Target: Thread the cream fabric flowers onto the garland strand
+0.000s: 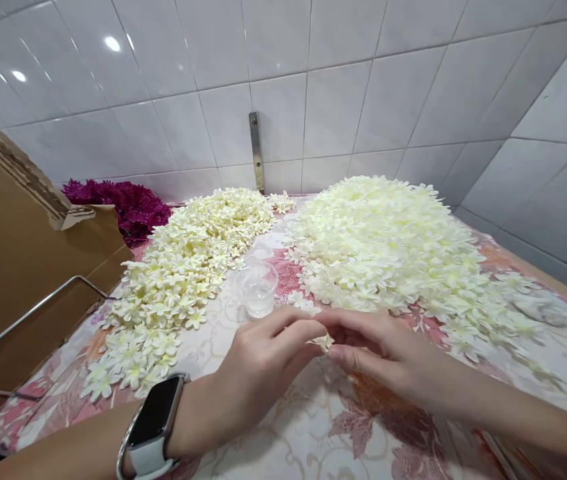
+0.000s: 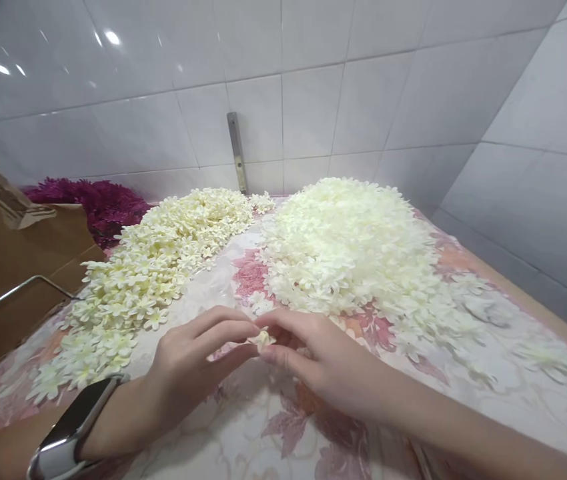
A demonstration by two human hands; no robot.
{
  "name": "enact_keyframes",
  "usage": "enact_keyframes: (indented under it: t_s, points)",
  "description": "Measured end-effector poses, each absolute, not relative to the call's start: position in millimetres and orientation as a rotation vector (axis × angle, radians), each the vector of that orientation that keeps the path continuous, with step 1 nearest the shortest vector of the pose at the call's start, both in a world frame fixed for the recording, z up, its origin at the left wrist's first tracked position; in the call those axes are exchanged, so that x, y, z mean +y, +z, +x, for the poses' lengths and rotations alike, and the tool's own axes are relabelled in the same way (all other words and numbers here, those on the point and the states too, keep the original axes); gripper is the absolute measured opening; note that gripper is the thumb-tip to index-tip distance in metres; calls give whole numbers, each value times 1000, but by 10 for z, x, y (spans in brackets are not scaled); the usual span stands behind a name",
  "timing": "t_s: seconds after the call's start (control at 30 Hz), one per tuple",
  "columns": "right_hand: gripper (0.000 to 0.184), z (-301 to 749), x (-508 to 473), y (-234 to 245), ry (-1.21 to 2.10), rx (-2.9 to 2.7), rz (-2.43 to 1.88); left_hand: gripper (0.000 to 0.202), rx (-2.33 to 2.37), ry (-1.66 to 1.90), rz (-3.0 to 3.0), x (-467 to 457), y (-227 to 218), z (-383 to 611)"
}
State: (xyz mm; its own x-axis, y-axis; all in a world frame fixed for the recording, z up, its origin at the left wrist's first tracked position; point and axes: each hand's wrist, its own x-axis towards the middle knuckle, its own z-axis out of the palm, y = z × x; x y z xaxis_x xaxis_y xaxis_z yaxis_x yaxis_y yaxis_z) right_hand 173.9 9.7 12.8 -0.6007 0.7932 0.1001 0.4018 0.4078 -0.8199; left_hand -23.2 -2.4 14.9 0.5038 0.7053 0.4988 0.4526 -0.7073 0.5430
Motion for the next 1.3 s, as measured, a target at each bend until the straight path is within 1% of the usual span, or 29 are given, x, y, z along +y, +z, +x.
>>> enact_keyframes:
  t_s: [0.03, 0.1, 0.17, 0.23, 0.33, 0.5, 0.67, 0.77, 0.93, 1.13, 1.3]
  points:
    - [22, 1758, 81, 80, 992, -2153, -1044, 9, 1056, 1015, 2192, -19, 122, -198]
    - [21, 1789, 48, -3, 759, -2121, -1071, 16, 1159, 934, 1684, -21, 100, -129]
    - [22, 1805, 19, -66, 522, -2142, -1023, 21, 1117, 795, 1239, -30, 108, -63]
    - [22, 1804, -5, -110, 354, -2202, -955, 18, 1000, 706, 1002, -36, 117, -5]
    - [23, 1780, -36, -138, 96, -2275, -879, 20, 892, 715, 888, -28, 88, 39]
    - [32, 1736, -103, -100, -385, -2458, -687, 15, 825, 678, 885, -25, 19, -21]
    - [39, 1708, -178, -103, -592, -2592, -683, 25, 711, 534, 946, -114, 57, -109]
    - [38, 1705, -182, -141, -542, -2607, -753, 31, 672, 499, 911, -126, 108, -119]
    - [30, 1702, -126, -152, -200, -2463, -880, 26, 746, 449, 1027, -68, 191, -107]
    - [34, 1738, -91, -88, 55, -2304, -1022, 25, 956, 617, 1275, -103, 103, -159]
    - [38, 1793, -14, -62, 292, -2262, -1200, 26, 1107, 693, 1329, -96, 24, -217]
